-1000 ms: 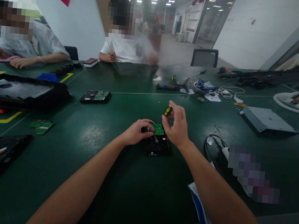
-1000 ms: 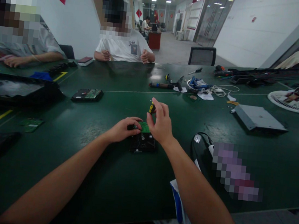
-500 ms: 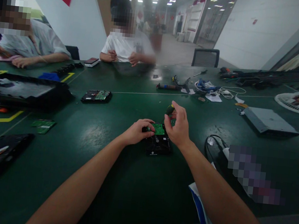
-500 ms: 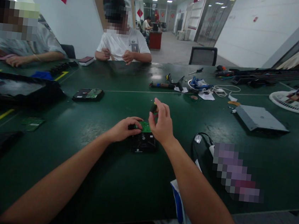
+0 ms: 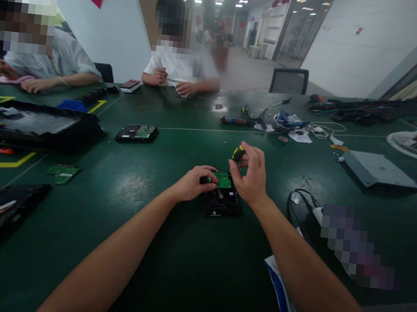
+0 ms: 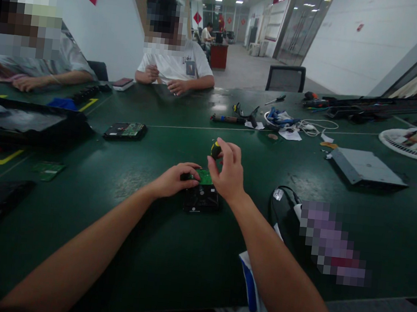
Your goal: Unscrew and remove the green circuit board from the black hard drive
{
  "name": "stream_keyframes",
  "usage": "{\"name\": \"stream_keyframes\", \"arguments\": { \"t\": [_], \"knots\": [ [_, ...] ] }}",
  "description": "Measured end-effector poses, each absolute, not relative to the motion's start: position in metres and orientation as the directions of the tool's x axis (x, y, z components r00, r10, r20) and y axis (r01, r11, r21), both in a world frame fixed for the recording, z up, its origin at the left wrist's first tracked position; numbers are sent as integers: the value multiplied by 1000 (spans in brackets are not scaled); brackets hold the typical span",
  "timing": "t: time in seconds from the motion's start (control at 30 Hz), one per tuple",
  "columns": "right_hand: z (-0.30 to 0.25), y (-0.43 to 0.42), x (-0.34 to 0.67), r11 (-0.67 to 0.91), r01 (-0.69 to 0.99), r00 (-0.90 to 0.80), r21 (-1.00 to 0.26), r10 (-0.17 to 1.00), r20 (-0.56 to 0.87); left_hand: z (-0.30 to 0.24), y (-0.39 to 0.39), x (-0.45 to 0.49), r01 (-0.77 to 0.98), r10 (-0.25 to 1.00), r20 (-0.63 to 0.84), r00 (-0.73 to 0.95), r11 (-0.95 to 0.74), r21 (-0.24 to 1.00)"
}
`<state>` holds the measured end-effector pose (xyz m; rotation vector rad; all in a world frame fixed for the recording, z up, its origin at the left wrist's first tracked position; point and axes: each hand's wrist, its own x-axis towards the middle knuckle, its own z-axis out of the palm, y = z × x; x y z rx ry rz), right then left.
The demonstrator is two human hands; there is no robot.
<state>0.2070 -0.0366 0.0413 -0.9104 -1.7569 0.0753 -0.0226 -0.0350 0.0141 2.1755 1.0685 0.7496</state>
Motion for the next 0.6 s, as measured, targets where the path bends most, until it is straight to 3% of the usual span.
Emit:
{"name": "stream_keyframes", "arguments": {
  "t": [0.6],
  "knots": [
    [39,-36,207,710,529,-107,-464,599,794,15,-35,-22,493,822,221,525,-505,708]
  ]
}}
